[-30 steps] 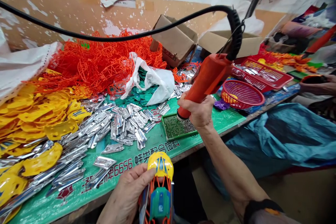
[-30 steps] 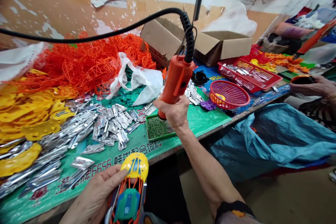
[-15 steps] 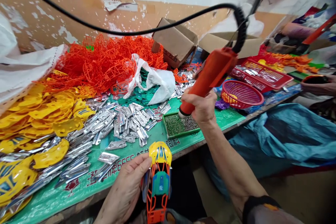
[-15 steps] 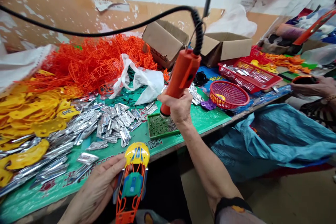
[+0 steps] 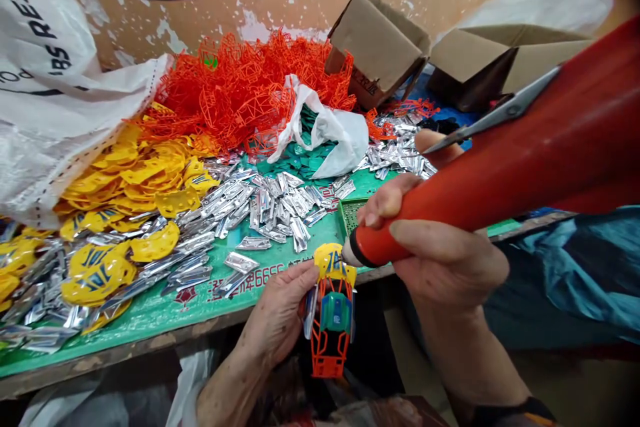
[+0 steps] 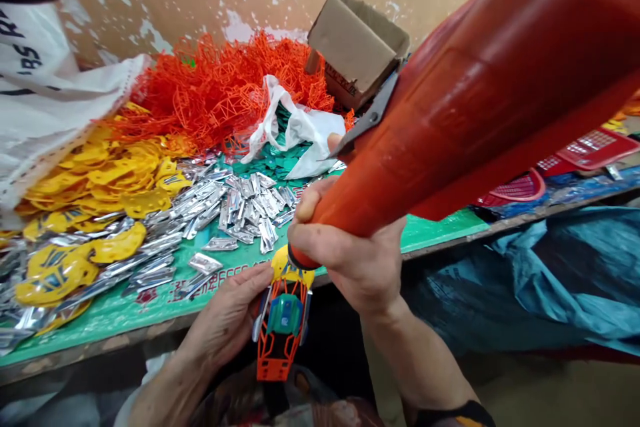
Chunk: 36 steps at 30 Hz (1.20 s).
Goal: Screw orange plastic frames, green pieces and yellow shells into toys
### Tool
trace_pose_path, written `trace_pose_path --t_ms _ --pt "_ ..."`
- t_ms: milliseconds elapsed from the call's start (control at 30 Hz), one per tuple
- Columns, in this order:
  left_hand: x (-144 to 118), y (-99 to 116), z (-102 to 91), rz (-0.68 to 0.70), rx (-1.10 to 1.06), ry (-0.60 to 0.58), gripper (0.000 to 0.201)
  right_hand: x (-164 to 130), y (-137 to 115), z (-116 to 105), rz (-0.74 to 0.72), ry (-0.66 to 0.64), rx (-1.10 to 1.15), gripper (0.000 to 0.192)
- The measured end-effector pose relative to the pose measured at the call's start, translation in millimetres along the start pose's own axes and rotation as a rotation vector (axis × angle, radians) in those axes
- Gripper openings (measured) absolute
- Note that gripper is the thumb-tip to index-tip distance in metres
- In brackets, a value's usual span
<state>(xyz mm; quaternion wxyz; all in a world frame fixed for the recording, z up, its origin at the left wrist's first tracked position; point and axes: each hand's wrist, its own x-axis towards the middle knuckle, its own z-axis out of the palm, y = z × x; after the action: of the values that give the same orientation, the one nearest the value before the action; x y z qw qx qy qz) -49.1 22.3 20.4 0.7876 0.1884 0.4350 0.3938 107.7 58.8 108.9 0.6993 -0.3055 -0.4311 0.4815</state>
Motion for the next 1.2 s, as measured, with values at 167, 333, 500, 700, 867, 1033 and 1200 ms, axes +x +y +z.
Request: trace_pose_path --t_ms 167,333,500,700,867,1033,1200 --pt "-2 2 1.4 -0.018 0.000 0.011 0.035 -2 9 3 0.010 -0.032 0.010 0.024" --pt "-1 1 -0.7 -0.016 -0.002 0.025 0.034 -4 12 4 0.031 -0.015 -0.023 0.018" --pt "1 2 -0.6 -0.026 -0.013 0.034 0.038 -5 15 4 0.044 -0.035 -0.018 0.015" --pt "1 0 -0.6 -0.006 -0.004 0.062 0.033 -6 19 1 0.055 -0.067 -0.071 0.013" --pt "0 -1 1.4 -0.006 -0.003 0.058 0.030 -6 21 0 0.073 -0.075 -0.075 0.011" --pt "-3 0 3.2 0.001 -0.005 0.064 0.031 -10 22 2 0.033 -0.044 -0.208 0.012" --pt "-4 -2 3.9 0.016 -0.029 0.079 0.025 -17 25 7 0.027 -0.019 -0.191 0.014"
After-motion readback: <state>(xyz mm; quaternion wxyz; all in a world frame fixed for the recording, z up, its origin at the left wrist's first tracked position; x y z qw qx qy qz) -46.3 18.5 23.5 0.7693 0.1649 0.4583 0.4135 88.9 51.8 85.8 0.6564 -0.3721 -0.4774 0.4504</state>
